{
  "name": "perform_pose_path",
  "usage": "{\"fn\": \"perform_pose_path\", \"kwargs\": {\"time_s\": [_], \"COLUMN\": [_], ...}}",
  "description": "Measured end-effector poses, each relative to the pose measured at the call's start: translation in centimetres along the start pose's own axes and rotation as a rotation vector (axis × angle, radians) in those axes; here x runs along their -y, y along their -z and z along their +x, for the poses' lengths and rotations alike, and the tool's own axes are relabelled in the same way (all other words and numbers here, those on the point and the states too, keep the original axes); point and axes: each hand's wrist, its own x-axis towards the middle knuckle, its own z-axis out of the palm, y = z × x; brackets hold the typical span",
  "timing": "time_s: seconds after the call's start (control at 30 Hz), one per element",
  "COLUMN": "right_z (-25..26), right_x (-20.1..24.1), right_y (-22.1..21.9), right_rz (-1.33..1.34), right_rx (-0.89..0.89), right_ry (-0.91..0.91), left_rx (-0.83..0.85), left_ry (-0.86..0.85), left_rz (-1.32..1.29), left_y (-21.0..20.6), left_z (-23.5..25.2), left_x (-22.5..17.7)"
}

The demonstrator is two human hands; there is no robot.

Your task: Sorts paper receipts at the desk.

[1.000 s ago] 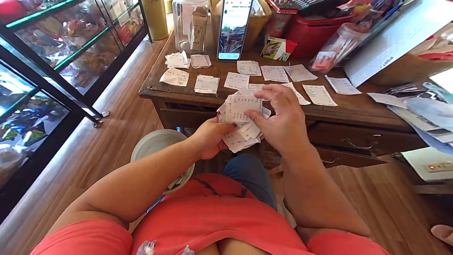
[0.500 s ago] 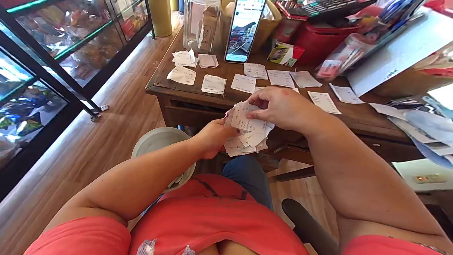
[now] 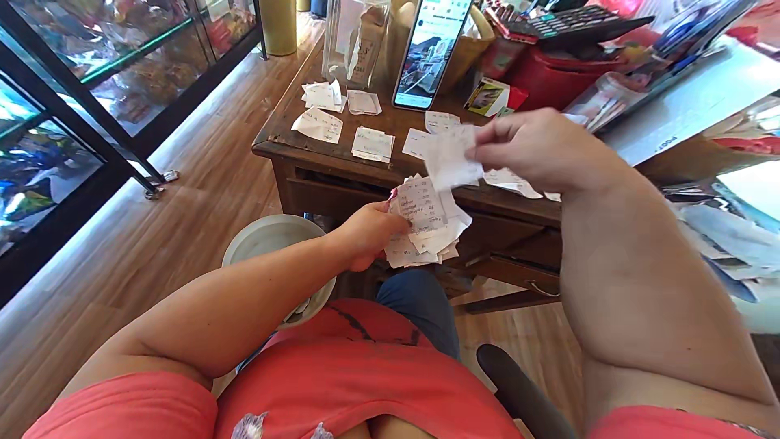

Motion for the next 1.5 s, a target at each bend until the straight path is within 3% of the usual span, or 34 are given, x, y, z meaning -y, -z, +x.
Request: {"fn": "perform_pose_path", "kwargs": {"time_s": [0.13, 0.33, 0.47, 0.6, 0.7, 0.8, 0.93, 1.23, 1.5], "right_z": [3.9, 6.6, 6.7, 6.4, 6.8, 6.6, 5.8, 6.0, 6.0], "right_x": [0.1, 1.6, 1.3, 0.7, -0.5, -0.1, 0.3, 0.1, 0.3], "right_y": [-0.6, -3.6, -4.3, -4.1, -4.0, -3.3, -3.1, -4.2, -4.3], "right_rz": [0.162, -0.155, -0.183, -0.078, 0.175, 0.408, 0.47, 0.278, -0.1], "right_rx": [-0.107, 0.141, 0.203, 0.192, 0.032, -0.16, -0.11, -0.022, 0.006], "right_ry": [-0.049, -0.044, 0.073, 0.1, 0.063, -0.105, -0.247, -0.398, -0.353], "left_rx": [0.031, 0.052, 0.029, 0.034, 0.029, 0.027, 0.014, 0.002, -0.019], "left_ry": [0.049, 0.07, 0.077, 0.069, 0.068, 0.049, 0.026, 0.021, -0.004], "left_rz": [0.105, 0.185, 0.17, 0.157, 0.144, 0.13, 0.105, 0.101, 0.064], "left_y": [-0.3, 0.0, 0.4, 0.3, 0.2, 0.2, 0.2, 0.2, 0.3], "left_z": [0.3, 0.0, -0.1, -0.2, -0.1, 0.0, 0.2, 0.2, -0.2], "left_x": [0.4, 0.2, 0.1, 0.0, -0.1, -0.1, 0.0, 0.1, -0.1]}}
